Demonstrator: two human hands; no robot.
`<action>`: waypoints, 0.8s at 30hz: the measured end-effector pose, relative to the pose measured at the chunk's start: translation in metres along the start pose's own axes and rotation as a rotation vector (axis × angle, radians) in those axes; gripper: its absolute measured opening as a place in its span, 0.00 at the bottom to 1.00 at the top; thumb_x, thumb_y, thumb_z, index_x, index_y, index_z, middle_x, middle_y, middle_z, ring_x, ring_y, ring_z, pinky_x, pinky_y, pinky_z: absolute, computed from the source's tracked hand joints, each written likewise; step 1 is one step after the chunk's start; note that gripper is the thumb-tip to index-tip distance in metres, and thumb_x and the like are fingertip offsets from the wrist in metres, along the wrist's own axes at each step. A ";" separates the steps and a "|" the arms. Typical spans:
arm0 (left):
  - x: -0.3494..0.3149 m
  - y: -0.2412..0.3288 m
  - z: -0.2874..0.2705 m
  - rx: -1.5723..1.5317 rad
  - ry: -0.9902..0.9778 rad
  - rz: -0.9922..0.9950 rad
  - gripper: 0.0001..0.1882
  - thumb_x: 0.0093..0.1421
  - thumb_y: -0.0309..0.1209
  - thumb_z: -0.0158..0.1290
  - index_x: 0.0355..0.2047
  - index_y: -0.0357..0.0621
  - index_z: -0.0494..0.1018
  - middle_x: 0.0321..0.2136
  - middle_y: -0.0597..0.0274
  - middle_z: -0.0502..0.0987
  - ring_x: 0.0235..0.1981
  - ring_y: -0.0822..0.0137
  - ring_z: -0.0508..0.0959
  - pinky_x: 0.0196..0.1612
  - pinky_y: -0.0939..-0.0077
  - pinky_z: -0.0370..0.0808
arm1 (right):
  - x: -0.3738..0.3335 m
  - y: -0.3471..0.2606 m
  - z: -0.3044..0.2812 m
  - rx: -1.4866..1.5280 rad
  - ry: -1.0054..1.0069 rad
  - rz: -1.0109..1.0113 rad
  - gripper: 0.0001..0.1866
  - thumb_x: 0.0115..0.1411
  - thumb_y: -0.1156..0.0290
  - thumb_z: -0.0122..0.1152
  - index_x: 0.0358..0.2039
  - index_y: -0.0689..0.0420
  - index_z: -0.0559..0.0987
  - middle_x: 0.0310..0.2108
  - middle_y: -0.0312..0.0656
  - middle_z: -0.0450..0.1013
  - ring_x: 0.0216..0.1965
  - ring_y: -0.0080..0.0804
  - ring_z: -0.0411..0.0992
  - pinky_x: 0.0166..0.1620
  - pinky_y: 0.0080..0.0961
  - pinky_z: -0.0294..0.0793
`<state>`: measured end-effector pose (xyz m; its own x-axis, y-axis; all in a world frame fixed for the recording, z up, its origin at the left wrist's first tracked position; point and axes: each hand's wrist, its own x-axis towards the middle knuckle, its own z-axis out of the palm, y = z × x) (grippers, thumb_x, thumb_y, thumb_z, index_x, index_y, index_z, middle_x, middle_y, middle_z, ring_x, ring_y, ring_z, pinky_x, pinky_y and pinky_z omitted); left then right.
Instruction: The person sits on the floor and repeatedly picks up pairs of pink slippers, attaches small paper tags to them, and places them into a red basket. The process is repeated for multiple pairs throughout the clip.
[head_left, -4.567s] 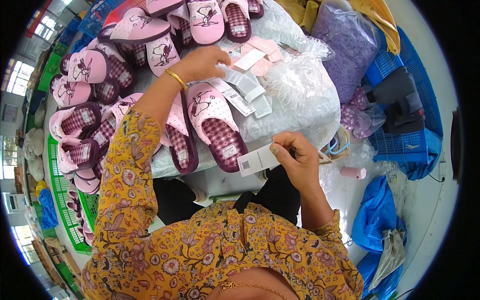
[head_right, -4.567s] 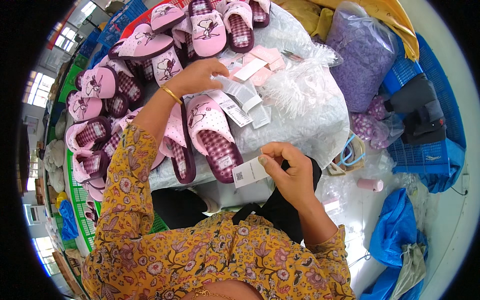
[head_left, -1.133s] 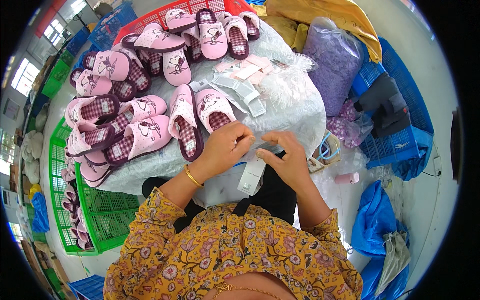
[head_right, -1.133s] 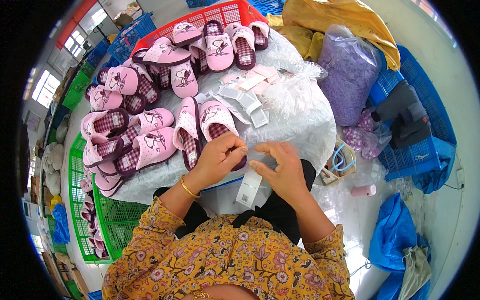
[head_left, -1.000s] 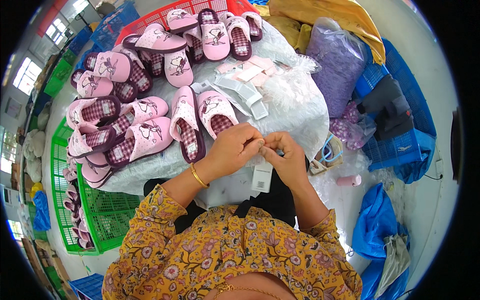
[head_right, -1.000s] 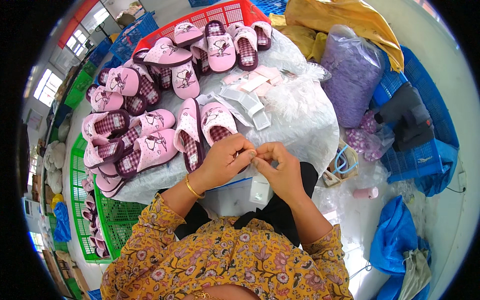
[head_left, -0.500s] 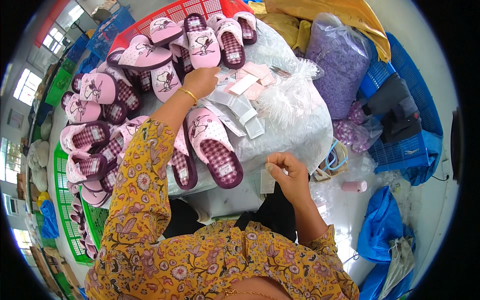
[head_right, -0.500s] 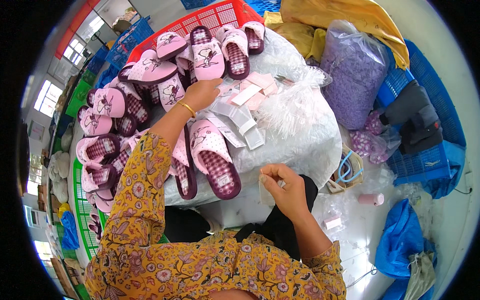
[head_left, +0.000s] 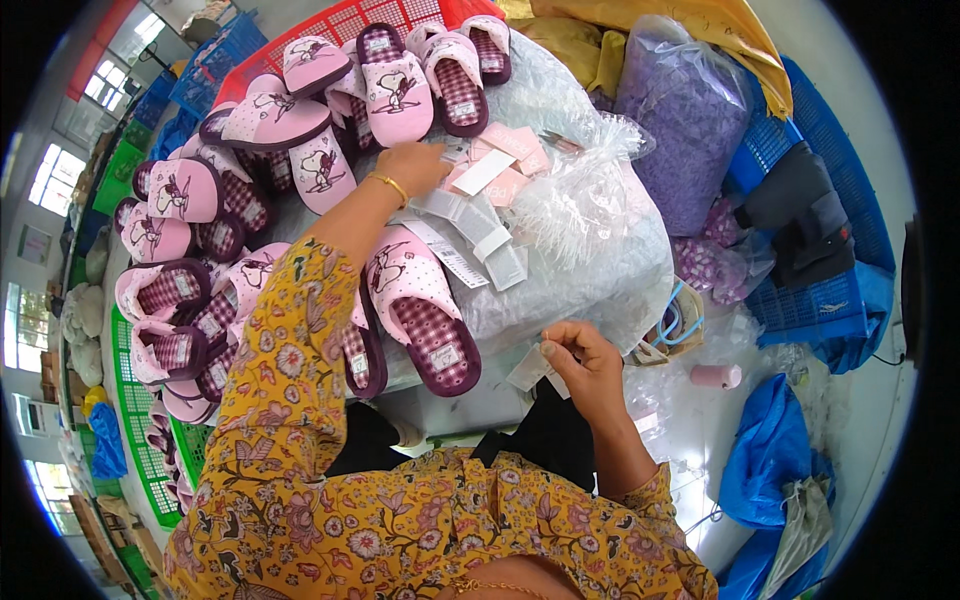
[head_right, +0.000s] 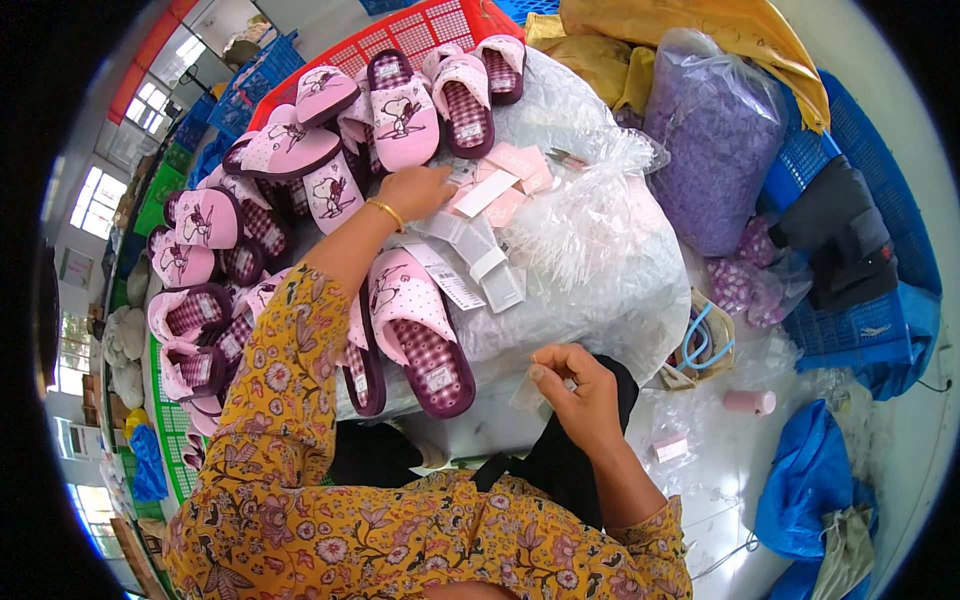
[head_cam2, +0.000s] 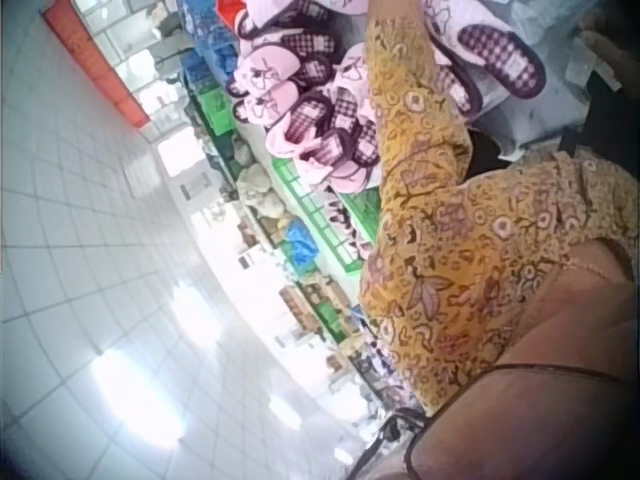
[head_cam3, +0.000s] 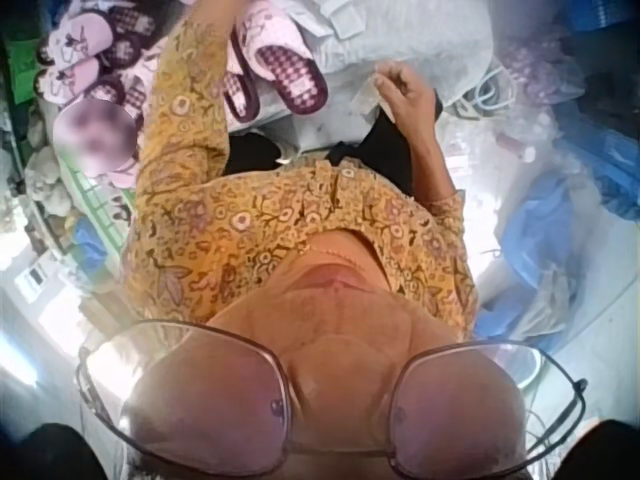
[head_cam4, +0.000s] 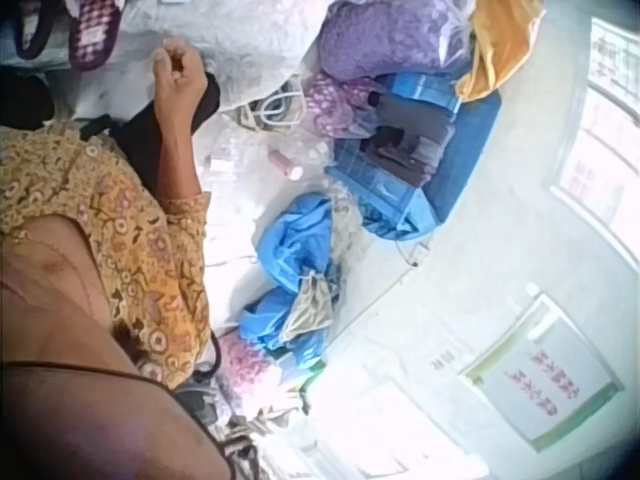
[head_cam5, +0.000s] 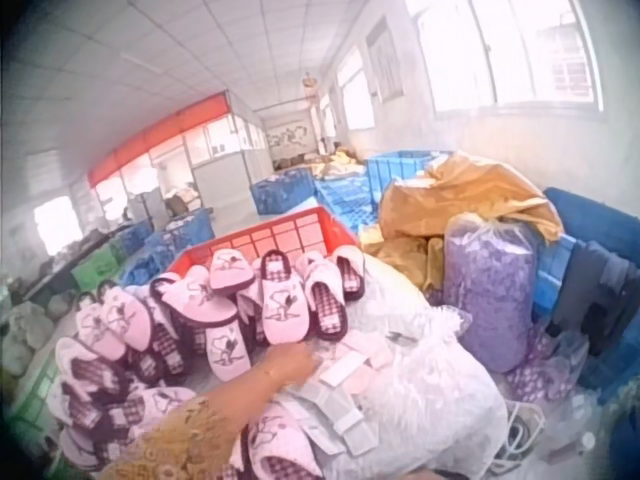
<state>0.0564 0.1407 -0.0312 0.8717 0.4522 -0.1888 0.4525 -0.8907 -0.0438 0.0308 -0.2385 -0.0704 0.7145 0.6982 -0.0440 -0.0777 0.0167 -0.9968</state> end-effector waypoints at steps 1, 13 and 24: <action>-0.011 0.003 -0.004 0.029 -0.007 0.023 0.23 0.62 0.48 0.44 0.53 0.50 0.71 0.41 0.47 0.80 0.44 0.48 0.79 0.48 0.54 0.74 | 0.000 0.002 0.000 0.001 -0.007 0.001 0.08 0.58 0.76 0.65 0.39 0.62 0.79 0.32 0.32 0.76 0.32 0.16 0.71 0.39 0.16 0.71; -0.006 0.006 -0.003 -0.103 0.226 0.020 0.20 0.60 0.46 0.48 0.41 0.44 0.77 0.35 0.46 0.80 0.38 0.45 0.80 0.42 0.52 0.75 | -0.001 0.009 -0.001 0.015 -0.012 0.003 0.08 0.59 0.76 0.64 0.39 0.61 0.79 0.32 0.31 0.75 0.31 0.15 0.70 0.37 0.15 0.71; -0.013 0.012 0.008 -0.194 0.206 0.158 0.16 0.61 0.42 0.47 0.44 0.52 0.77 0.37 0.49 0.81 0.39 0.49 0.80 0.43 0.56 0.76 | -0.005 0.007 -0.005 0.039 0.004 0.052 0.08 0.59 0.76 0.64 0.39 0.62 0.79 0.32 0.31 0.75 0.33 0.15 0.71 0.39 0.15 0.71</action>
<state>0.0492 0.1236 -0.0371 0.9447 0.3271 0.0252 0.3191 -0.9339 0.1614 0.0305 -0.2456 -0.0777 0.7113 0.6963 -0.0955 -0.1412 0.0085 -0.9899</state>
